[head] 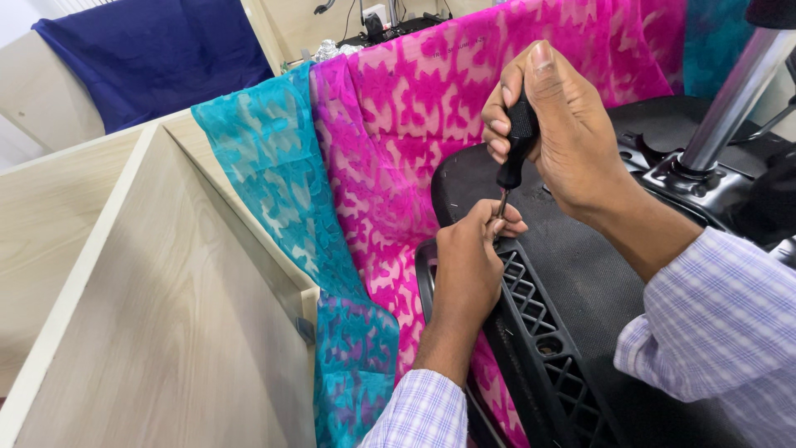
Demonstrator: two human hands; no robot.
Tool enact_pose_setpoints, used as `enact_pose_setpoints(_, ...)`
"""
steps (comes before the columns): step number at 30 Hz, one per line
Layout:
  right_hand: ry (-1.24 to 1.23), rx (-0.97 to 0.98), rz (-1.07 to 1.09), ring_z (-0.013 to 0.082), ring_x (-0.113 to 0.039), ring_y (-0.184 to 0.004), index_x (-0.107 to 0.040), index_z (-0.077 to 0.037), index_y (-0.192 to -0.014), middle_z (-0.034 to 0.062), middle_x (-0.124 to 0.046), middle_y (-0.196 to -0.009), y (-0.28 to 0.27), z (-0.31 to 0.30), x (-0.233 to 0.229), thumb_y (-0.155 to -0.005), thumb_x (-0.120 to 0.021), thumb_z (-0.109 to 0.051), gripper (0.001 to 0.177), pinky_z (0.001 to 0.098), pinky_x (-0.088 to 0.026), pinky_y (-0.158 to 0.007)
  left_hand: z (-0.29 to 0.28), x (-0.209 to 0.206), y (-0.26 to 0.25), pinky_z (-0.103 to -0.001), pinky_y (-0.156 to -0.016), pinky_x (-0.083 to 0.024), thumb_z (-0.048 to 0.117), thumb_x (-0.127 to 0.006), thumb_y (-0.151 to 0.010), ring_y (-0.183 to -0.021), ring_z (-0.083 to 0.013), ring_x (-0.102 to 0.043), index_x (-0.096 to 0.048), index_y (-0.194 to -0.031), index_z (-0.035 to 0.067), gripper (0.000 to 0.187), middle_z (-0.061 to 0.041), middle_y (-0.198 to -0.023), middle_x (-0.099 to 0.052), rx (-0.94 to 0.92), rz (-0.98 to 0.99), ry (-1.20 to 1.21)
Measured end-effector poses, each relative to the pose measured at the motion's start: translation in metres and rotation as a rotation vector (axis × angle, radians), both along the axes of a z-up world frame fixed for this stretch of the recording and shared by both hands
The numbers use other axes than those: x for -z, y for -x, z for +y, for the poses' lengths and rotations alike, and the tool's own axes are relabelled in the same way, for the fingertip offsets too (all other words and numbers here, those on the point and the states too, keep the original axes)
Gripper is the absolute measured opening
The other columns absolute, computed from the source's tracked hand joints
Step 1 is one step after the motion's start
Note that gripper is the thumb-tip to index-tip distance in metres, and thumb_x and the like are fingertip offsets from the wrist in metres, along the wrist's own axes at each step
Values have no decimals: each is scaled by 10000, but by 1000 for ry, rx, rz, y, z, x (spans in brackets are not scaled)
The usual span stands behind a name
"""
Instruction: The person uses a screwdriver to tighten screws into a black plastic chair armrest attached to an overturned chair base. The hands hold the armrest steady while turning the screwdriver repeatedly to secure the fasteners.
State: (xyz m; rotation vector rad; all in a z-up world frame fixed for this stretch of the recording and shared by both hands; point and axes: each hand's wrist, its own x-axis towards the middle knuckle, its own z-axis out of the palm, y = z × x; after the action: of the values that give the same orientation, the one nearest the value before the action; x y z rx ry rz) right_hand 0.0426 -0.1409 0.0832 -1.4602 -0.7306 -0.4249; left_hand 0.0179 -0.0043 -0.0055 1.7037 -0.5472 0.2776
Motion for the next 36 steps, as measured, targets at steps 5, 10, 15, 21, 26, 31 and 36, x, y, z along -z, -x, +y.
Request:
enact_pose_setpoints(5,-9,-10,11,121,-535,-773,-454,-101,-1048,53,-516,-857,-2,1,-1,-1184,-304,-442,397,271,-524,-731,2,-2,-1,-282,-816,-624,-53,-472,-1028,-903,-195,-793,-662,-1014,-41,192,-120,-914,-767,11,17,18)
enact_pose_setpoints(10,1,-15,19,115,-532,-767,-453,-108,-1040,44,-510,-850,0,2,-1,-1178,-307,-445,392,266,-525,-729,2,-2,0,-281,-824,-616,-52,-477,-1023,-918,-186,-793,-665,-1011,-32,190,-121,-915,-774,-7,23,-43)
enact_pose_setpoints(15,-11,-40,-6,114,-511,-785,-447,-111,-1042,46,-504,-863,1,8,3,-1189,-317,-450,392,267,-509,-749,1,0,3,-293,-815,-609,-56,-494,-1011,-951,-194,-796,-676,-1003,-23,184,-123,-919,-787,-55,19,-20)
enact_pose_setpoints(21,-117,-154,97,113,-455,-684,-413,-131,-949,44,-477,-778,-11,13,0,-1175,-327,-454,403,261,-441,-628,3,-2,-4,-282,-816,-612,-55,-508,-996,-926,-195,-801,-680,-993,-21,175,-125,-916,-788,-34,16,-15)
enact_pose_setpoints(26,-167,-256,176,114,-413,-639,-395,-134,-897,37,-447,-712,-17,4,-4,-1174,-333,-426,408,264,-401,-583,6,-5,-3,-294,-796,-602,-25,-519,-1009,-892,-196,-797,-695,-981,1,180,-115,-907,-796,-39,23,-97)
enact_pose_setpoints(31,-159,-306,235,104,-335,-529,-384,-147,-821,25,-408,-620,-21,4,-9,-1153,-320,-412,430,245,-325,-484,7,-6,-5,-299,-799,-592,-9,-538,-997,-898,-191,-793,-697,-986,9,161,-103,-915,-800,-21,32,-113)
enact_pose_setpoints(36,-10,-468,304,81,-260,-467,-374,-161,-733,19,-379,-571,-29,25,-16,-1142,-348,-387,468,222,-235,-412,12,-3,-8,-296,-814,-599,-34,-534,-982,-902,-189,-794,-686,-989,-10,154,-105,-909,-796,2,55,-91)
